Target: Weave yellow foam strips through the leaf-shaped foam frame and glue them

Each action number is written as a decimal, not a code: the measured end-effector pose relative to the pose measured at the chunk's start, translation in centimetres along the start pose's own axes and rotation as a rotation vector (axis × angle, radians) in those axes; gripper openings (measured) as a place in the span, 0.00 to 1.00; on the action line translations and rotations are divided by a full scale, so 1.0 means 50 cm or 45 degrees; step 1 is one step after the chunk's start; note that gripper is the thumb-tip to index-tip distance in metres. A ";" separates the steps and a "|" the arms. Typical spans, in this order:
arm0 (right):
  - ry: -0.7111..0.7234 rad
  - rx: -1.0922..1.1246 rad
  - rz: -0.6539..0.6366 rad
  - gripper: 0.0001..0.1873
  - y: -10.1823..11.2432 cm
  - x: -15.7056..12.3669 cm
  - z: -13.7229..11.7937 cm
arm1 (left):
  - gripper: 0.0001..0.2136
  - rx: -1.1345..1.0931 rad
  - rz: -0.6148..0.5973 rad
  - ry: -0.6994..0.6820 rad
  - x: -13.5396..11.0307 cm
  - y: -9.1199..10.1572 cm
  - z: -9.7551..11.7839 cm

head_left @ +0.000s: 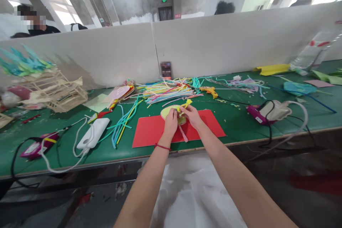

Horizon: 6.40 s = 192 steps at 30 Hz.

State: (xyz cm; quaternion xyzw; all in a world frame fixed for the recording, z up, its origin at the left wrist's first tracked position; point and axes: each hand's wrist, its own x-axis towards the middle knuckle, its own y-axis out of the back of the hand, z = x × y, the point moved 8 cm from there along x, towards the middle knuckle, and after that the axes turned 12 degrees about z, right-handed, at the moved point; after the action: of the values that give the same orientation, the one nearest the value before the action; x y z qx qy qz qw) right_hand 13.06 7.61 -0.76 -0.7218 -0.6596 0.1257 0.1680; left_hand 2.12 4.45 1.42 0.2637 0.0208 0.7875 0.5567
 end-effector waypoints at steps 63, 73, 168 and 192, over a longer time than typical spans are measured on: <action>0.169 -0.302 0.043 0.16 0.004 0.005 -0.003 | 0.10 -0.039 -0.107 0.029 -0.003 -0.010 -0.017; -0.033 -0.049 0.029 0.14 0.000 -0.002 0.010 | 0.12 -0.081 -0.121 0.032 -0.006 -0.012 -0.013; -0.171 -0.222 -0.286 0.14 -0.036 -0.024 0.038 | 0.11 0.886 -0.406 -0.839 -0.037 0.013 0.012; -0.014 -0.346 -0.285 0.13 -0.032 -0.015 0.027 | 0.10 0.990 -0.310 -0.843 -0.033 0.006 0.019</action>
State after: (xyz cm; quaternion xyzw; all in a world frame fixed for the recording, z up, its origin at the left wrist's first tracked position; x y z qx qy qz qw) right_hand 10.98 7.08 -1.38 -0.6591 -0.7477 0.0198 0.0783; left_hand 2.66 2.63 1.72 0.6812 0.1650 0.5258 0.4819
